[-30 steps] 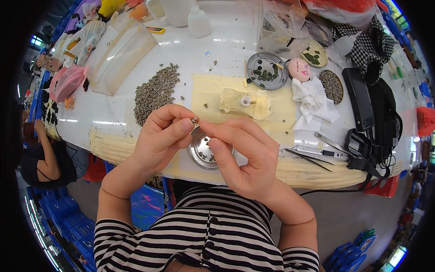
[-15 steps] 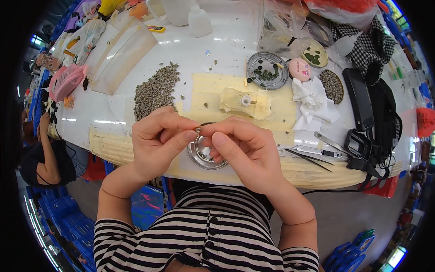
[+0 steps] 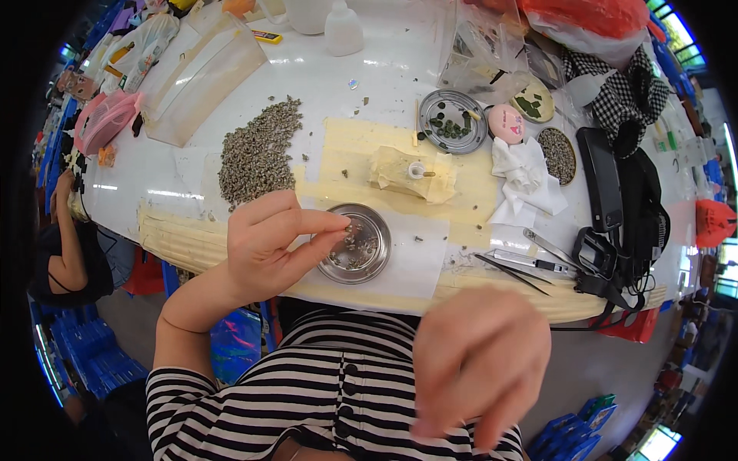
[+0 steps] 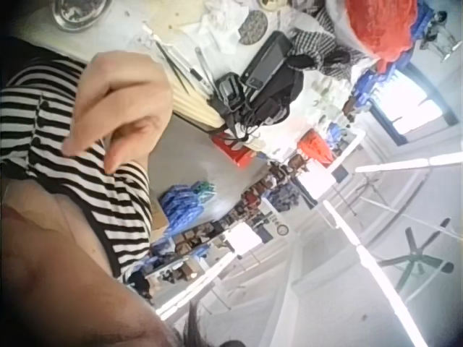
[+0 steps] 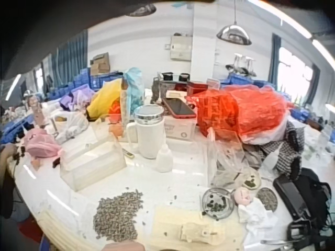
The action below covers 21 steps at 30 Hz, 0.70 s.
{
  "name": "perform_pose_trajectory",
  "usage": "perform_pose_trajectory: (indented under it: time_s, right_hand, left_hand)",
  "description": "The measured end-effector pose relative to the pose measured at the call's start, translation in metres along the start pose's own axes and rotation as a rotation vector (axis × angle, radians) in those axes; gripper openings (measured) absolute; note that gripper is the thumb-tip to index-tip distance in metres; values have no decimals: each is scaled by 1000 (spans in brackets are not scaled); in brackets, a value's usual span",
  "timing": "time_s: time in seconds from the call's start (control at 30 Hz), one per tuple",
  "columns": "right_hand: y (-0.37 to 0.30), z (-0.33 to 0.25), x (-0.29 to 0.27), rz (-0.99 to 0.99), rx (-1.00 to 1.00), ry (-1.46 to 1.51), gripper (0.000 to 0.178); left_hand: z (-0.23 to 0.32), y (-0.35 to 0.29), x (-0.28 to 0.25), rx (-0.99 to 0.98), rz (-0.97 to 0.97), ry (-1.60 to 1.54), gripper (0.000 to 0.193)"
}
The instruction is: The person picks up small metal components from a table, fits them together by hand, and places the assembled units into a small metal dish.
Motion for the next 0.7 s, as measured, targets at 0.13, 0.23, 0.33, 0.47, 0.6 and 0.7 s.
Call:
perform_pose_trajectory:
  time_s: [0.13,0.23,0.33,0.47,0.6,0.7]
  right_hand:
    - [-8,-26,91,-562,101,152,18]
    - [8,-26,102,-459,49,53,18]
    - [6,-20,109,-547,59,57,21]
    - [5,-17,107,-525,64,105,21]
    - [3,-15,107,-511,73,124,20]
    - [3,-14,105,-496,85,131,19]
  left_hand:
    - [-2,-3,13,22,-91,27,21]
    - [-2,-5,16,31,-108,48,17]
    - [-1,-6,17,55,-110,69,16]
    - [1,-6,18,74,-136,109,16]
    - [2,-7,19,80,-126,103,16]
    - [4,-6,16,95,-81,80,19]
Point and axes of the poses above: each hand's wrist, its own y-axis towards the middle knuckle, its own x-axis out of the palm, z = x × y, the point moved 7 cm from there along y, towards the middle knuckle, and after that the axes turned 10 degrees about y, right-handed, at the moved point
